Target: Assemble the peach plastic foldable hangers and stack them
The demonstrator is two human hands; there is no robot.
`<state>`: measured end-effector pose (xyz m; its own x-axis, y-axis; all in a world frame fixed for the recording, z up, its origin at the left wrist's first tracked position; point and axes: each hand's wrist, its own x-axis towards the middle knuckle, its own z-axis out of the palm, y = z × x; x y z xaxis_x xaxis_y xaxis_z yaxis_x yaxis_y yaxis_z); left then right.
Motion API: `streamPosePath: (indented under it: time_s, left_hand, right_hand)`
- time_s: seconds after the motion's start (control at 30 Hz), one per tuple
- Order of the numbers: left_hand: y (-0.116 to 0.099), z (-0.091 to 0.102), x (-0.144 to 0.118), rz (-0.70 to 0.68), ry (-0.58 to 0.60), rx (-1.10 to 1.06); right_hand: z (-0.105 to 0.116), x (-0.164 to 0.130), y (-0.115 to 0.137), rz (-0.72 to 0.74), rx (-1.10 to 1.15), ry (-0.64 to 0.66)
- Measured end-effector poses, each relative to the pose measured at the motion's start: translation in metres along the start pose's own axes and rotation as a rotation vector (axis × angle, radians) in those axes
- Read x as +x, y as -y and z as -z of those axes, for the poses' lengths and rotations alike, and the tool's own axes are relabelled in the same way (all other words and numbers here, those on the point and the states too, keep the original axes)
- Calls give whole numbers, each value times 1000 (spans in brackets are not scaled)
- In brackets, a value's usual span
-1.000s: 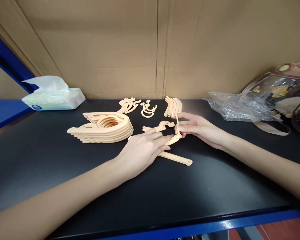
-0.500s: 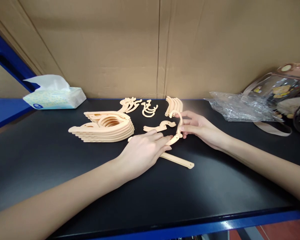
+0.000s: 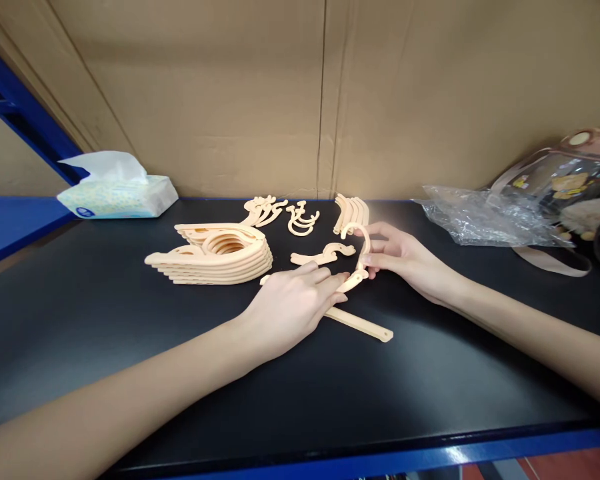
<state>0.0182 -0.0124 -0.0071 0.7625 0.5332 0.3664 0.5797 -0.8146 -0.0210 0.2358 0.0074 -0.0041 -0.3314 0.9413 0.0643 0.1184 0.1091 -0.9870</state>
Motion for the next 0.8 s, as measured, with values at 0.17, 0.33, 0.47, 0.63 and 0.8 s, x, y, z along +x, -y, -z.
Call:
streamPosePath:
  time_s: [0.17,0.33,0.47,0.63,0.8]
  left_hand:
    - [-1,2,1,54,84,-14]
    - [-3,3,1,59,110,-4]
    - [-3,3,1,60,123,6]
    - [-3,0,0,64,93,-8]
    - [-2,0,0,87,134,-23]
  right_hand:
    - [-2,1,1,18,-11,-16]
    - [-2,0,2,22,-22,-14]
    - [-3,-1,2,18,-36,-18]
    - [-5,-3,4,42,-58,-10]
    - [-7,-4,5,87,-93,-21]
